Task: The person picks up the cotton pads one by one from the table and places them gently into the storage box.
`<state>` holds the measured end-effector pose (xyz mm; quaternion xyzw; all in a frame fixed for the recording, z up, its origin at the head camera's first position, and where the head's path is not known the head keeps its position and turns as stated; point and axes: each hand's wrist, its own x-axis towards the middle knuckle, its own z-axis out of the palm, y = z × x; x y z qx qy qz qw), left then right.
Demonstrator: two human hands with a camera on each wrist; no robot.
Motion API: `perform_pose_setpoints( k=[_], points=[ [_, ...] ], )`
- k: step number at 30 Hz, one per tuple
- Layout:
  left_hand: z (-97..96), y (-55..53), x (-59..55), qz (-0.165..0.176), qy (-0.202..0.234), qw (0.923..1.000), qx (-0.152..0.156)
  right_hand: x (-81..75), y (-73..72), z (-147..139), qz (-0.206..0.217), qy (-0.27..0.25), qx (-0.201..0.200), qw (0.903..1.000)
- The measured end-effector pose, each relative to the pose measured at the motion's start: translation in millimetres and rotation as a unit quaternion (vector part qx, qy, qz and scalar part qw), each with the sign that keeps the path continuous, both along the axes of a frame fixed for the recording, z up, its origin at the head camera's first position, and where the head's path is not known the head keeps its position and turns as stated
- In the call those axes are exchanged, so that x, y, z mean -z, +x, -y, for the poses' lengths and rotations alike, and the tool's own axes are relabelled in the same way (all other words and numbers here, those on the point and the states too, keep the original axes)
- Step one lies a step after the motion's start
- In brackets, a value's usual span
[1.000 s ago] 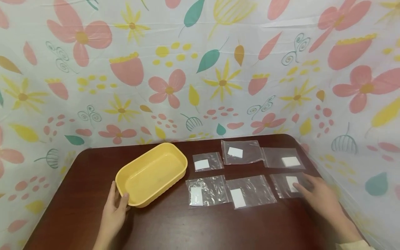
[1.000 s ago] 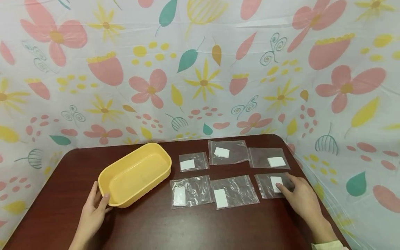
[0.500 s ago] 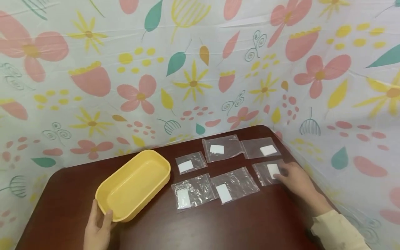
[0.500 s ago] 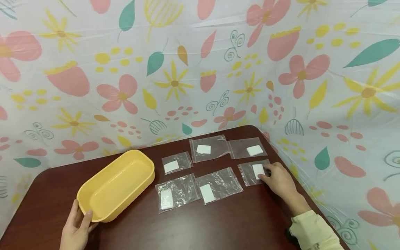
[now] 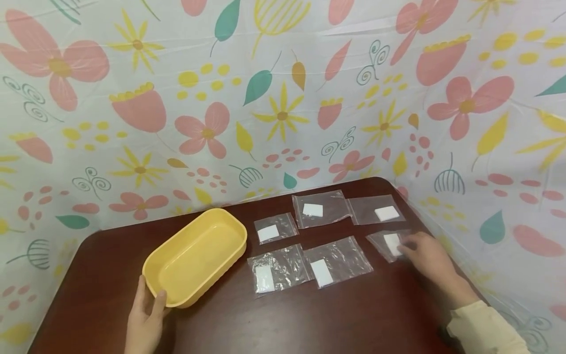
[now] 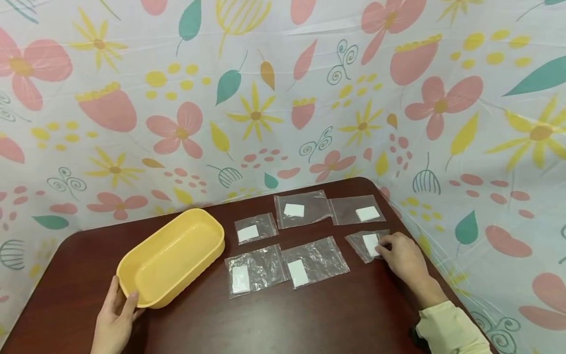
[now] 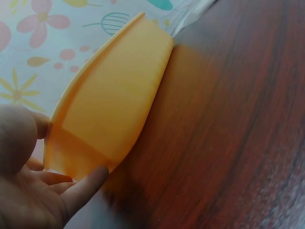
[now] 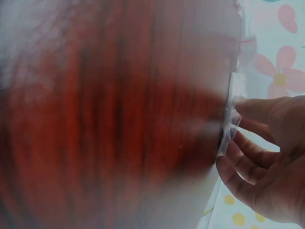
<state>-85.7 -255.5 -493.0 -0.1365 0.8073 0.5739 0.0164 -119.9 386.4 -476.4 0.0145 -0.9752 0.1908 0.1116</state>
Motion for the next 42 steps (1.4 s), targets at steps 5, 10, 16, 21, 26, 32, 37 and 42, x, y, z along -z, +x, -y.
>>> perform_pose_setpoints(
  k=[5,10,16,21,26,32,37,42],
  points=[
    [0.4,-0.3,-0.3,-0.001,-0.003,1.0000,0.005,0.7,-0.8,-2.7,-0.001,0.002,0.004,1.0000],
    [0.3,-0.2,-1.3,-0.004,-0.008,0.9999,0.011,0.4,-0.6,-3.3,0.005,-0.003,0.008,1.0000],
    [-2.9,-2.7,-2.0,-0.023,0.006,0.9997,0.008,-2.6,-1.9,-3.3,0.006,-0.009,0.016,0.9998],
    [-2.2,-2.3,-1.2,-0.023,-0.004,0.9997,0.008,-4.2,-2.6,-2.8,-0.002,-0.020,0.016,0.9997],
    [-0.2,-1.0,0.8,-0.017,-0.014,0.9997,0.009,-5.7,-0.9,1.0,-0.022,-0.026,0.012,0.9994],
    [0.6,0.7,-0.4,-0.005,-0.039,0.9992,0.012,-12.2,2.6,8.6,-0.072,-0.021,0.004,0.9972],
    [-0.7,0.5,-1.2,-0.012,-0.048,0.9987,0.012,-23.0,1.8,17.3,-0.123,-0.006,-0.014,0.9922],
    [-1.8,-0.6,-1.7,-0.024,-0.049,0.9984,0.012,-35.3,-2.7,27.5,-0.144,0.000,-0.031,0.9891]
  ],
)
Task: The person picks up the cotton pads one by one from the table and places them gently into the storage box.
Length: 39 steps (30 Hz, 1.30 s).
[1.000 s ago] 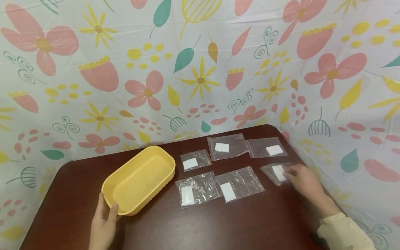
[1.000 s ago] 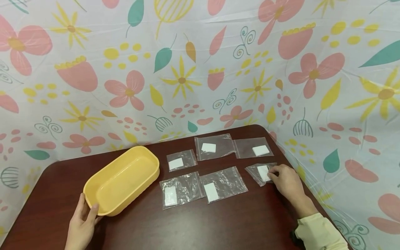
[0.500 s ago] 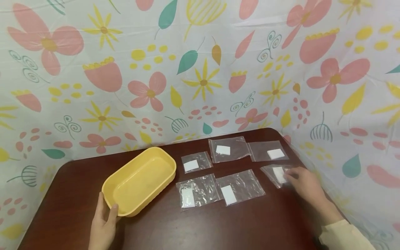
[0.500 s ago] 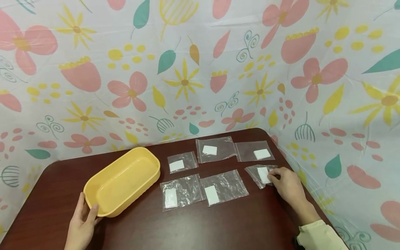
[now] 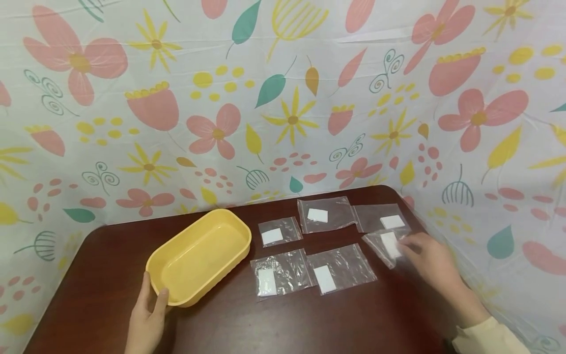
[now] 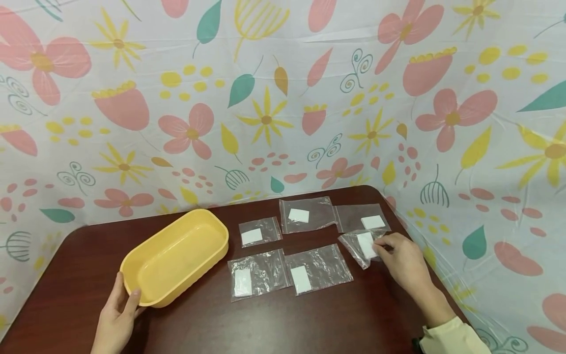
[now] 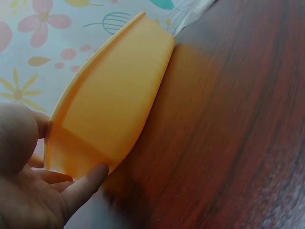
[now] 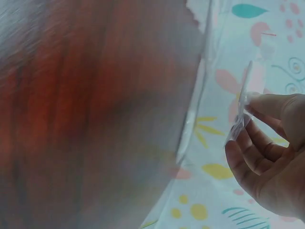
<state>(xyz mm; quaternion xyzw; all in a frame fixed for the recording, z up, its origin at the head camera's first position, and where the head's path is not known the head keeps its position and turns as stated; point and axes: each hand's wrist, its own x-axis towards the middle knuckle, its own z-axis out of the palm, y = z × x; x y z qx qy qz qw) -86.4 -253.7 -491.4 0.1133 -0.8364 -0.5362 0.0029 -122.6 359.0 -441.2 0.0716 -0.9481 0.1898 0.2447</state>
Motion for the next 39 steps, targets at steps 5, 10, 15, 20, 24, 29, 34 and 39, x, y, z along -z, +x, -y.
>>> perform_pose_setpoints(
  k=[5,10,15,20,24,29,34,39],
  points=[
    [1.0,0.7,-2.1,0.008,-0.013,0.9999,0.002,-10.0,-5.5,8.9,-0.013,0.002,-0.019,0.9997],
    [2.3,1.0,-3.1,0.017,-0.030,0.9994,0.006,-18.0,-10.3,14.1,-0.013,0.005,-0.024,0.9996],
    [2.7,0.9,-2.2,0.022,-0.033,0.9992,0.009,-23.2,-12.7,18.2,-0.005,0.006,-0.023,0.9997],
    [3.0,0.3,-1.8,0.029,-0.032,0.9990,0.010,-26.8,-15.3,21.8,-0.009,0.008,-0.027,0.9996],
    [2.9,0.0,-3.2,0.028,-0.033,0.9990,0.010,-29.0,-17.9,24.3,-0.016,0.006,-0.029,0.9994],
    [4.5,-1.5,-2.5,0.026,-0.023,0.9993,0.015,-33.4,-20.0,26.8,-0.023,-0.006,-0.035,0.9991],
    [5.2,-2.4,-1.5,0.025,-0.007,0.9995,0.017,-37.5,-21.2,29.6,-0.025,-0.008,-0.039,0.9989],
    [3.9,-2.1,-4.5,0.031,-0.008,0.9994,0.016,-39.9,-23.3,33.9,-0.025,0.000,-0.045,0.9987]
  ],
)
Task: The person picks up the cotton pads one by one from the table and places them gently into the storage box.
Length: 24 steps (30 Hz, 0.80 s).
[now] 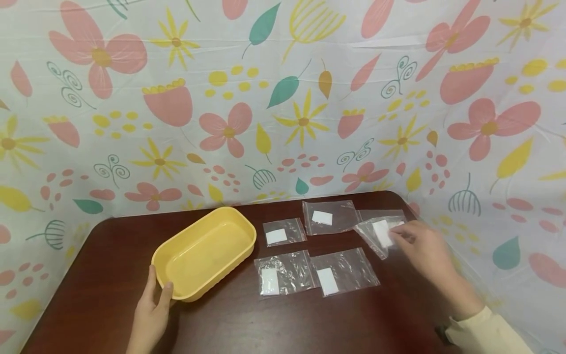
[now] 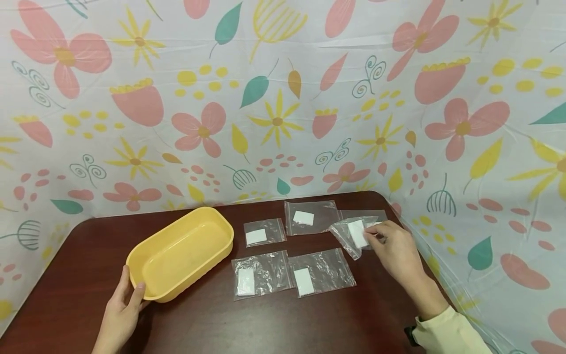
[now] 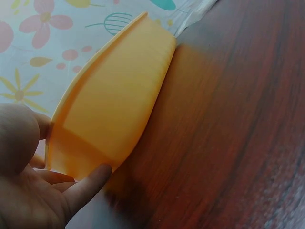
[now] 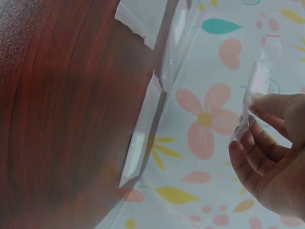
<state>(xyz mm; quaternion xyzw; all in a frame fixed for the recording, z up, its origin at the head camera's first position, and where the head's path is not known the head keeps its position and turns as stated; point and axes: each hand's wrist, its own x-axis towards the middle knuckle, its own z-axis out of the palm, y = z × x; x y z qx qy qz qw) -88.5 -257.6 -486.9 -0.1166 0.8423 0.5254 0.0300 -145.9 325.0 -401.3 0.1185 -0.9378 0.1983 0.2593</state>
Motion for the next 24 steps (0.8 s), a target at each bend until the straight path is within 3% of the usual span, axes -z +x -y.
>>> perform_pose_setpoints(
  k=[6,13,24],
  points=[
    [-0.2,1.1,-0.4,-0.010,0.002,0.9999,-0.003,1.6,-4.7,8.2,-0.002,-0.010,-0.010,0.9999],
    [-0.1,0.7,2.0,-0.022,-0.001,0.9998,-0.005,2.8,-10.9,23.7,0.027,-0.026,-0.012,0.9992],
    [-0.3,-0.5,0.8,-0.018,-0.008,0.9998,-0.001,6.9,-32.4,64.8,0.032,-0.040,-0.052,0.9973]
  ],
)
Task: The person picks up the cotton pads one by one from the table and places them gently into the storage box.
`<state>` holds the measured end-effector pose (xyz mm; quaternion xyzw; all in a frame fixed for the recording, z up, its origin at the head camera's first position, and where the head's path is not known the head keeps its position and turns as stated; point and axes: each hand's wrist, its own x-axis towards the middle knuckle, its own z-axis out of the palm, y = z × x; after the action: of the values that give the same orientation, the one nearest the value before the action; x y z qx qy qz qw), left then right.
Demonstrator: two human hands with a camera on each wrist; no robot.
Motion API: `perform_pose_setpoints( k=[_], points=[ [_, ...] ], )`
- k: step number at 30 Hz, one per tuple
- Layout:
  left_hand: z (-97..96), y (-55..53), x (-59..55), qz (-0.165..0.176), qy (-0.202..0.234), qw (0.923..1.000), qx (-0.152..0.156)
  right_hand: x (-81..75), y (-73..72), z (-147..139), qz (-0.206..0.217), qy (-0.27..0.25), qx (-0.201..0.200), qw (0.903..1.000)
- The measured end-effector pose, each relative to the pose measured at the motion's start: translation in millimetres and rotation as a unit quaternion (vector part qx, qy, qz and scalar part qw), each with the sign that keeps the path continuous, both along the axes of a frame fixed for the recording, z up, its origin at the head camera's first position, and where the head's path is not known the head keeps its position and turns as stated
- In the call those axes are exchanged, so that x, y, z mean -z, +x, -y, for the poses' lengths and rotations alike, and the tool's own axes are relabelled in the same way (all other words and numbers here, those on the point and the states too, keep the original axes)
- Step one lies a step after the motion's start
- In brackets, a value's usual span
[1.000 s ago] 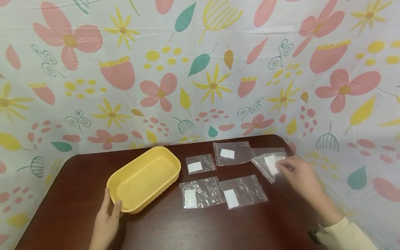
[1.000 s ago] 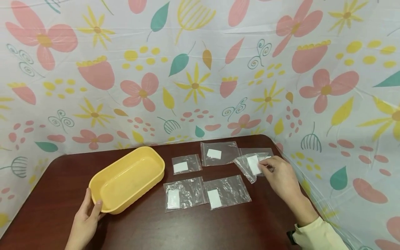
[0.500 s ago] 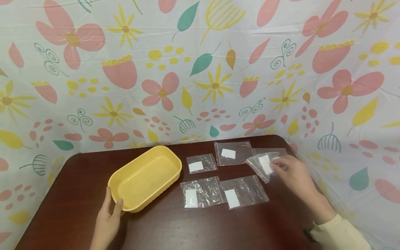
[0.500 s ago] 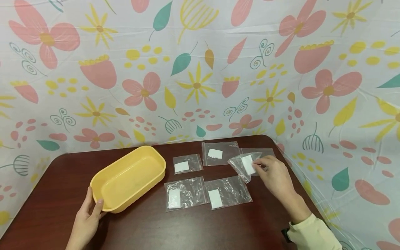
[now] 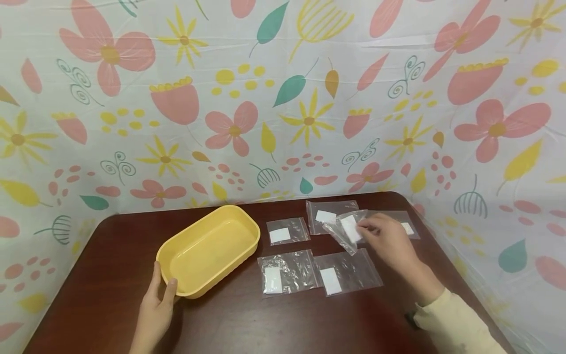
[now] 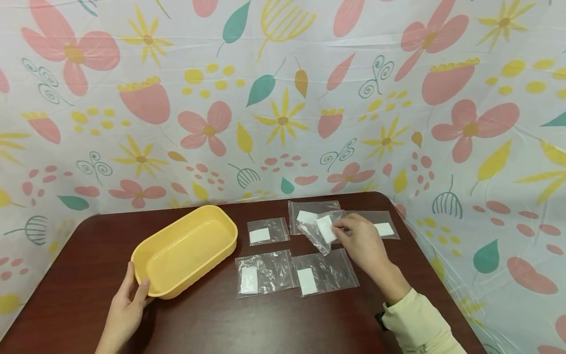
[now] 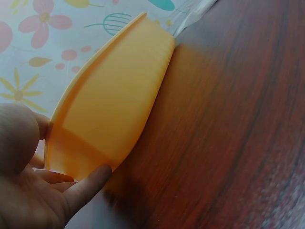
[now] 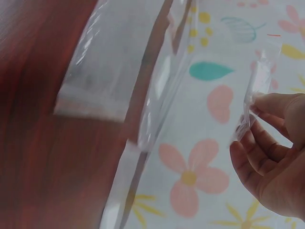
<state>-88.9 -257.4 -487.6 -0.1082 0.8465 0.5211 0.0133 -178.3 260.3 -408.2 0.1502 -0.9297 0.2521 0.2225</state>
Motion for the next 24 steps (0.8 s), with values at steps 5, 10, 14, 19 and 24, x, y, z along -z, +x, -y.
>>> perform_pose_setpoints(
  k=[5,10,14,19,24],
  points=[
    [-0.1,0.1,0.2,0.009,0.002,1.0000,-0.002,-0.7,-9.6,26.3,0.013,-0.005,-0.026,0.9996],
    [0.5,0.0,-0.6,0.006,0.002,1.0000,-0.004,-1.6,-17.9,59.0,0.031,-0.010,-0.055,0.9980],
    [1.3,-0.3,-0.6,0.007,-0.002,0.9999,-0.008,-3.1,-23.6,88.7,0.045,-0.009,-0.071,0.9964],
    [1.7,-0.9,2.0,0.002,-0.003,0.9999,-0.010,-8.6,-32.1,126.5,0.059,0.001,-0.104,0.9929],
    [0.6,-1.7,4.1,-0.005,0.006,0.9999,-0.011,-16.4,-38.7,159.5,0.058,0.023,-0.132,0.9892]
  ],
)
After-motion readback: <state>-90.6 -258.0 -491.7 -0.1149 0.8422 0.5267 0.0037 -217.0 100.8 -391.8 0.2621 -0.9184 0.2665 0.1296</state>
